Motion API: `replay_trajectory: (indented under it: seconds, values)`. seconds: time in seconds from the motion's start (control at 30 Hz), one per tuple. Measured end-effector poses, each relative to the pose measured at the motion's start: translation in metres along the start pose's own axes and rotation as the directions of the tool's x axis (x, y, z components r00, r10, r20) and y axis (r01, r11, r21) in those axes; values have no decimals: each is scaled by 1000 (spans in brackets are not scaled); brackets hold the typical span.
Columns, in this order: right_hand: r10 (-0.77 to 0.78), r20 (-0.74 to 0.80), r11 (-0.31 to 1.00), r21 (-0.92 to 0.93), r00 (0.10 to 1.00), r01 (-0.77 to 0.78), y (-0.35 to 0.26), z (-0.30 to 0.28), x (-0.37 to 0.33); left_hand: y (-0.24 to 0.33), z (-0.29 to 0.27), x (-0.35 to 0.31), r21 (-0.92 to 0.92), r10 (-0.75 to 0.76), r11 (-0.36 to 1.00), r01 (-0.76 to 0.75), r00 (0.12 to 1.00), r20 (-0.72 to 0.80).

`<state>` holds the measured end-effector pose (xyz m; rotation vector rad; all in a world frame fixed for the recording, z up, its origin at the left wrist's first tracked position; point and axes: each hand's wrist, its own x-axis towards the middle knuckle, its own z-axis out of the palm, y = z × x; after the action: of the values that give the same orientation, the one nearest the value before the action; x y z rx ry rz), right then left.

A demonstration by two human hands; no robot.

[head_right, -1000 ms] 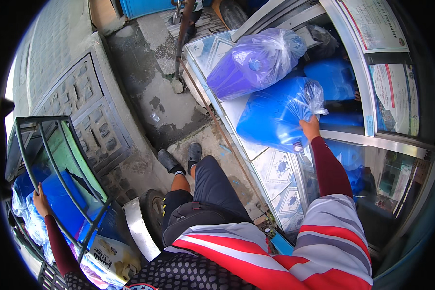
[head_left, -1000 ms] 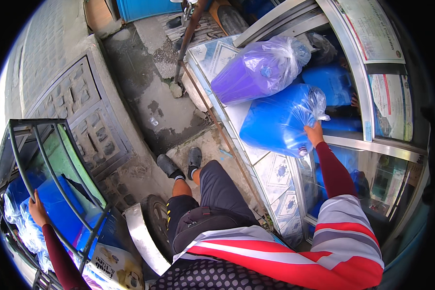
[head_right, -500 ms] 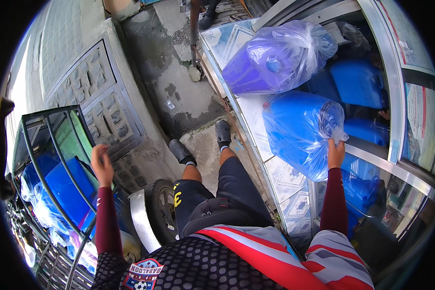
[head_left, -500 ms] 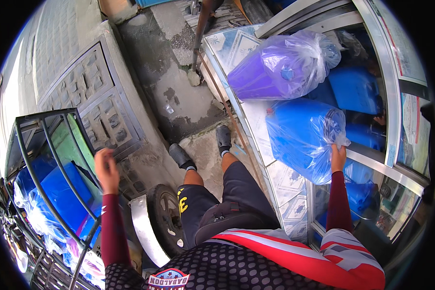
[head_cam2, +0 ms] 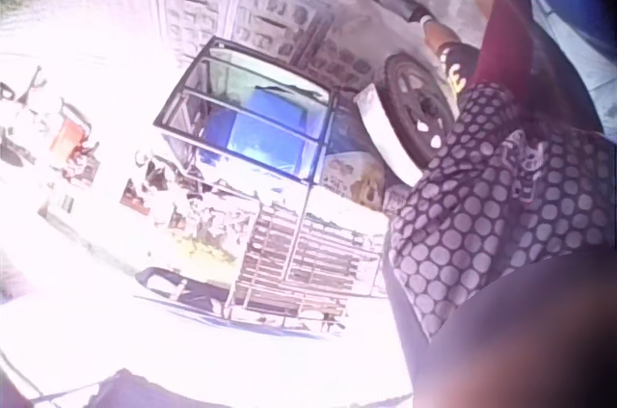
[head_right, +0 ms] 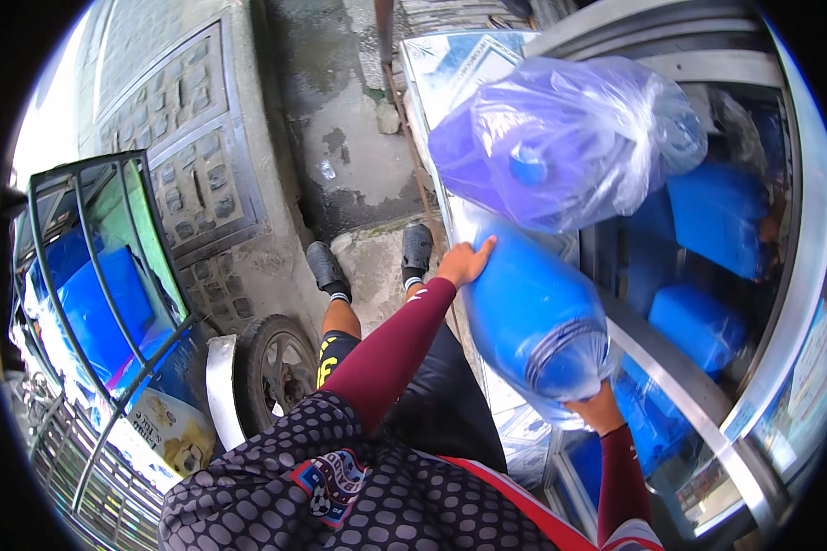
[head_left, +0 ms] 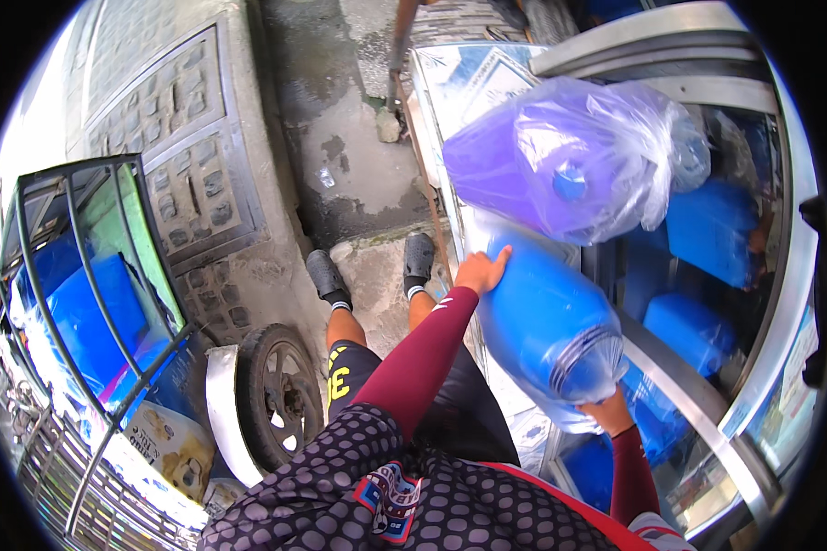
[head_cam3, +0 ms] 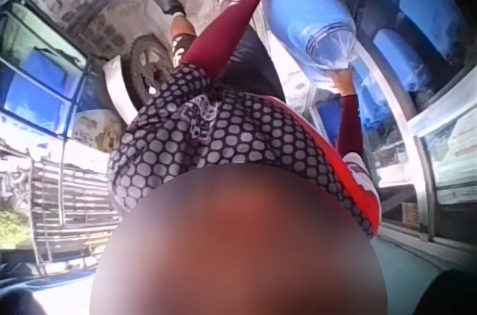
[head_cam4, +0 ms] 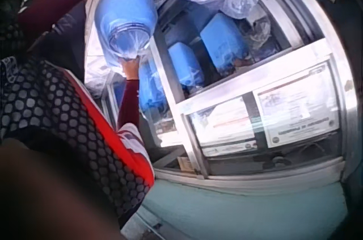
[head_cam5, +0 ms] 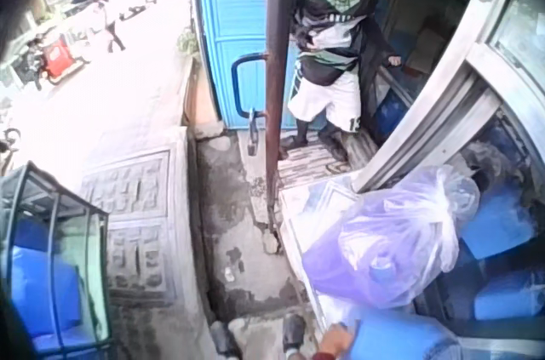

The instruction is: The person loads plastic-wrapped water containers from a display counter onto a three-wheeled delivery vehicle. They handle blue and pink containers one at a time, placing them into the vehicle's cargo area. The person also folds a blue tarp and places it on the vehicle.

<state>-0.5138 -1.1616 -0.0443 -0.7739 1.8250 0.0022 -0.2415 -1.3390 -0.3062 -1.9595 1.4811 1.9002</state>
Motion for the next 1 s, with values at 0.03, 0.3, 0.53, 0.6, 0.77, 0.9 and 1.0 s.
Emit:
replay_trajectory:
  seconds: [0.03,0.3,0.53,0.6,0.77,0.9,1.0]
  values:
    - [-27,37,999,-25,999,28,-21,5,-3,-11,-4,1,2,-57,998,57,997,61]
    - [1,233,909,-406,973,96,-50,33,23,-35,-37,-28,-139,-86,983,117,973,213]
    - [-167,370,586,-708,914,394,-24,51,24,-126,-53,-56,-350,-29,931,101,978,205]
    - [-146,475,642,-622,868,448,-72,67,24,-150,-82,-90,-360,-128,908,214,961,246]
    - [-261,628,378,-632,733,676,-145,108,26,-228,-109,-143,-586,-199,789,182,979,36]
    - [-413,655,429,-473,633,770,-328,198,-74,-267,-187,-208,-662,-264,748,51,937,-226]
    - [-453,707,240,-491,544,838,-421,245,-126,-295,-260,-260,-604,-175,784,-145,881,-439]
